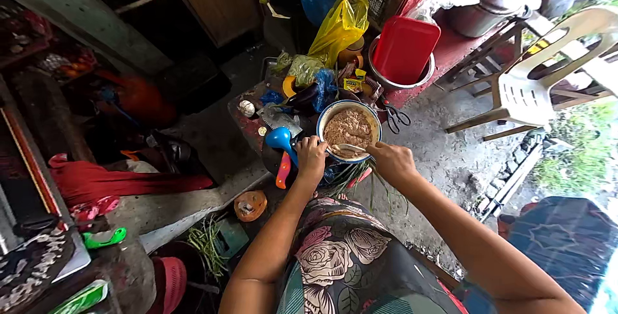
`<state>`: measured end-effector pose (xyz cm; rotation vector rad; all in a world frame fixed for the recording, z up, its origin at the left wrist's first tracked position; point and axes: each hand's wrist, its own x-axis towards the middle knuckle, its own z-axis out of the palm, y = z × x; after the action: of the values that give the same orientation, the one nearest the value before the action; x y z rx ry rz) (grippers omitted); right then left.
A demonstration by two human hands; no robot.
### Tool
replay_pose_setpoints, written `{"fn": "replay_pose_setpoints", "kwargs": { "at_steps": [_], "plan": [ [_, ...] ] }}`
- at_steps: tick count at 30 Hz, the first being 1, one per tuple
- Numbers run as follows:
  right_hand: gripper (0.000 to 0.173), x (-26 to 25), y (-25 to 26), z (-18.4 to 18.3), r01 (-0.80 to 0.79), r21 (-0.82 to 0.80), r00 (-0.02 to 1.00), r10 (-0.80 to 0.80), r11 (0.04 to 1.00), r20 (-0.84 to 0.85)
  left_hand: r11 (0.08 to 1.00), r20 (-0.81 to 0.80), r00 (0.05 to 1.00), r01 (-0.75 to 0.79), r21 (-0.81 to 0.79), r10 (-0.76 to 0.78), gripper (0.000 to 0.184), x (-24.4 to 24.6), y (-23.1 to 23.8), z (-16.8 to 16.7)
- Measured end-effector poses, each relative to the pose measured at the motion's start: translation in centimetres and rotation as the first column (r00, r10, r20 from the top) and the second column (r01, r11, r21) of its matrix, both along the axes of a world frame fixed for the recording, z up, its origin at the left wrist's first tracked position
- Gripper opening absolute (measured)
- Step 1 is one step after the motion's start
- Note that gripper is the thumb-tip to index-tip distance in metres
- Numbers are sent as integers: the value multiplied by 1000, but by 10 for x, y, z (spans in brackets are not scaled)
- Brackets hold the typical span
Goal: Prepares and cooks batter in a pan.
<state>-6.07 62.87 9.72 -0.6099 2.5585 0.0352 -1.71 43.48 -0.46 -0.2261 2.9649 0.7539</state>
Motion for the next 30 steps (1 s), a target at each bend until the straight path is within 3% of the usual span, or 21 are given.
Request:
{"fn": "replay_pose_setpoints", "kwargs": {
  "at_steps": [3, 7, 12, 16, 20, 25, 30],
  "plan": [
    [30, 1, -3, 5, -59, -42, 993, 54, 997, -106, 1000, -11, 1000, -8, -8, 8, 17, 0, 1, -1],
    [28, -11, -3, -21, -305, -60, 945, 294, 951, -141, 1000, -5, 1000, -3, -25, 3, 18, 0, 2, 1],
    [21, -25, -3, 1, -349, -29, 908, 330, 937, -258, 1000, -56, 998, -12, -15, 11, 16, 3, 2, -4],
    [25, -27, -9, -12, -378, 10, 917, 376, 926, -131, 999, -58, 998, -15, -32, 13, 17, 3, 2, -5],
    [26, -32, -9, 16, -246, 94, 959, 256, 965, -118, 999, -82, 996, -25, -31, 23, 16, 4, 3, -6],
    [23, -35, -10, 4, -91, 166, 995, 83, 982, 56, 1000, -48, 999, -8, -25, 7, 16, 0, 1, -1],
    [25, -54, 15, -38, 142, -89, 972, -122, 986, 203, 999, -32, 999, -4, -40, 3, 16, -1, 0, -2]
  ]
}}
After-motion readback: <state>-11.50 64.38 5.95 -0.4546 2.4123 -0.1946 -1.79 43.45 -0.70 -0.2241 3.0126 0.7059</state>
